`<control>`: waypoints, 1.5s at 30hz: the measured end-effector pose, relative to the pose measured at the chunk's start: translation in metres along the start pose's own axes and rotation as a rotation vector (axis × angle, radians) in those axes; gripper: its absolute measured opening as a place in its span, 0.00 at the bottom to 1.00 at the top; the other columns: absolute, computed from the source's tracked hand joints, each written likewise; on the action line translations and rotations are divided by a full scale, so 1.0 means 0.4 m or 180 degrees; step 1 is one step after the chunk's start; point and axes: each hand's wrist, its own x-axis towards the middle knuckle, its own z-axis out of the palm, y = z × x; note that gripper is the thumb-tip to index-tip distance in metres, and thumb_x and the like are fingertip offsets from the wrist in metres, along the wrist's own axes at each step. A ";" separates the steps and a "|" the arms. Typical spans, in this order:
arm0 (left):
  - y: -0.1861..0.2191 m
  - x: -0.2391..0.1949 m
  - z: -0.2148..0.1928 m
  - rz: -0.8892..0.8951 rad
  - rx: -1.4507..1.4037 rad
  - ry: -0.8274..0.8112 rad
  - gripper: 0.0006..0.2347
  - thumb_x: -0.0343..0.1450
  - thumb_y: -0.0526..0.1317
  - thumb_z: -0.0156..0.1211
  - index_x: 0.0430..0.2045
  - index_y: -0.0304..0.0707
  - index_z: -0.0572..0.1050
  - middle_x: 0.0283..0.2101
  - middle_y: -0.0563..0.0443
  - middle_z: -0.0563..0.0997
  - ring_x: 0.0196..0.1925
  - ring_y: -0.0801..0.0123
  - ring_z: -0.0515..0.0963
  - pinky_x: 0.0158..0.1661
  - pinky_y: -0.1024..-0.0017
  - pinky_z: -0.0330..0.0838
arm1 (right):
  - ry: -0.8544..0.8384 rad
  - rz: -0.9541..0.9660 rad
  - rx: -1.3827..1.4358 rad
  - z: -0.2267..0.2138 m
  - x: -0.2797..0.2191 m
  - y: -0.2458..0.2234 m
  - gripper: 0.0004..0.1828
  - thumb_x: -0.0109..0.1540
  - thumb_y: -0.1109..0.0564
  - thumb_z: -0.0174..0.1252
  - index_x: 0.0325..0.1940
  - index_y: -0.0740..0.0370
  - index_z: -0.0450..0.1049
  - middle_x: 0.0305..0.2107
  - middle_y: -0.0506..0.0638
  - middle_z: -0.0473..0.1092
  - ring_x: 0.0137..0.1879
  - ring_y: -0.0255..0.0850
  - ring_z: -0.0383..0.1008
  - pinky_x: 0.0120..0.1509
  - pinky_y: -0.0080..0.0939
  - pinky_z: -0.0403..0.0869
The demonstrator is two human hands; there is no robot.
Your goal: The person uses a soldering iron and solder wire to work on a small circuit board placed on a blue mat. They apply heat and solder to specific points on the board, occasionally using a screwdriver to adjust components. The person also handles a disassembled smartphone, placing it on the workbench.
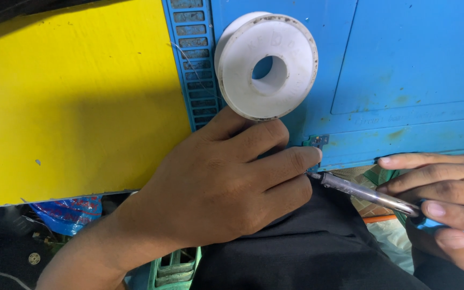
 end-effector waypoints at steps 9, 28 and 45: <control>0.002 0.003 0.001 0.0001 0.0040 0.0026 0.07 0.83 0.33 0.59 0.33 0.39 0.76 0.48 0.50 0.81 0.45 0.58 0.73 0.48 0.59 0.70 | -0.0035 0.0143 -0.0007 -0.001 0.020 -0.015 0.28 0.66 0.41 0.32 0.15 0.54 0.55 0.09 0.49 0.64 0.20 0.46 0.77 0.42 0.66 0.86; 0.008 0.004 0.003 -0.0030 0.0168 -0.0014 0.06 0.83 0.34 0.61 0.35 0.41 0.77 0.48 0.50 0.81 0.46 0.58 0.73 0.48 0.58 0.70 | -0.0373 0.0327 -0.0055 -0.020 0.036 -0.035 0.27 0.64 0.43 0.32 0.14 0.55 0.59 0.10 0.50 0.66 0.23 0.45 0.79 0.48 0.67 0.87; 0.003 0.002 0.008 -0.0007 0.0145 0.0070 0.08 0.83 0.33 0.58 0.32 0.40 0.76 0.47 0.51 0.80 0.44 0.58 0.73 0.47 0.59 0.69 | -0.0479 0.0235 -0.0001 -0.028 0.000 -0.012 0.22 0.67 0.43 0.32 0.24 0.52 0.61 0.14 0.47 0.69 0.27 0.44 0.82 0.53 0.65 0.87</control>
